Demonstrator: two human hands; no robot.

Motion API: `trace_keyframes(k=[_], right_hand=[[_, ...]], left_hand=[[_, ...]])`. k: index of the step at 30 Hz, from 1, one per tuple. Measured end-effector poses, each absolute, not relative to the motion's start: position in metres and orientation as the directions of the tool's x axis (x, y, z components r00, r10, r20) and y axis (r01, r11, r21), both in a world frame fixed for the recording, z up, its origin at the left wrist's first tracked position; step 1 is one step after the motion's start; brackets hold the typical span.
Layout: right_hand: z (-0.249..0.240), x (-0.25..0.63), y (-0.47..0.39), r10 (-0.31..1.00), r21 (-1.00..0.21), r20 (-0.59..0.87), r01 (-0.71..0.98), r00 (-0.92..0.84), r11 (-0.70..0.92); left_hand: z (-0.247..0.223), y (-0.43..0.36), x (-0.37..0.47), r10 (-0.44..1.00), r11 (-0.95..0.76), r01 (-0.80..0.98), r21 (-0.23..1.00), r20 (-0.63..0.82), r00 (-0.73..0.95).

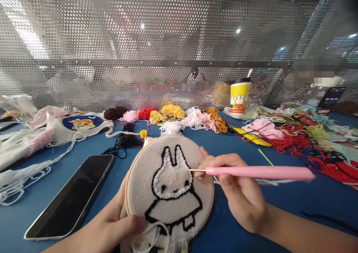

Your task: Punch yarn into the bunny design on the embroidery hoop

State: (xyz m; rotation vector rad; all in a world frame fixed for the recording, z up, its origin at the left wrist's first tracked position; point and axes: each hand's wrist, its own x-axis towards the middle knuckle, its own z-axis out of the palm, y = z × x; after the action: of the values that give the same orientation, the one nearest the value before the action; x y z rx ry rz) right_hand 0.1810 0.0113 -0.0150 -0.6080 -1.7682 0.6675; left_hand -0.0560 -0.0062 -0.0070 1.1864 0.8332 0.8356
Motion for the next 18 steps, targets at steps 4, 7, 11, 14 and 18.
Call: trace_keyframes(k=[4,7,11,14,18], right_hand=[[-0.0141,0.1812,0.0127,0.717,-0.745,0.649,-0.021,-0.254,0.667],[-0.0126,0.1821,0.0128,0.728,-0.761,0.635,-0.043,-0.258,0.648],[-0.0111,0.1831,0.0117,0.708,-0.732,0.646,0.029,-0.285,0.681],[-0.0116,0.1837,0.0118,0.691,-0.706,0.654,0.080,-0.307,0.704],[-0.0158,0.1853,0.0147,0.679,-0.660,0.638,0.195,-0.365,0.725]], left_hand=[[-0.0062,-0.0074,-0.0546,0.869,0.182,-0.064,0.981,-0.130,0.477],[-0.0049,-0.0077,-0.0538,0.863,0.202,-0.085,0.976,-0.136,0.486],[-0.0054,-0.0074,-0.0541,0.871,0.205,-0.094,0.974,-0.138,0.472],[-0.0057,-0.0068,-0.0540,0.867,0.205,-0.096,0.974,-0.135,0.480],[-0.0036,-0.0059,-0.0533,0.845,0.227,-0.099,0.969,-0.146,0.514]])
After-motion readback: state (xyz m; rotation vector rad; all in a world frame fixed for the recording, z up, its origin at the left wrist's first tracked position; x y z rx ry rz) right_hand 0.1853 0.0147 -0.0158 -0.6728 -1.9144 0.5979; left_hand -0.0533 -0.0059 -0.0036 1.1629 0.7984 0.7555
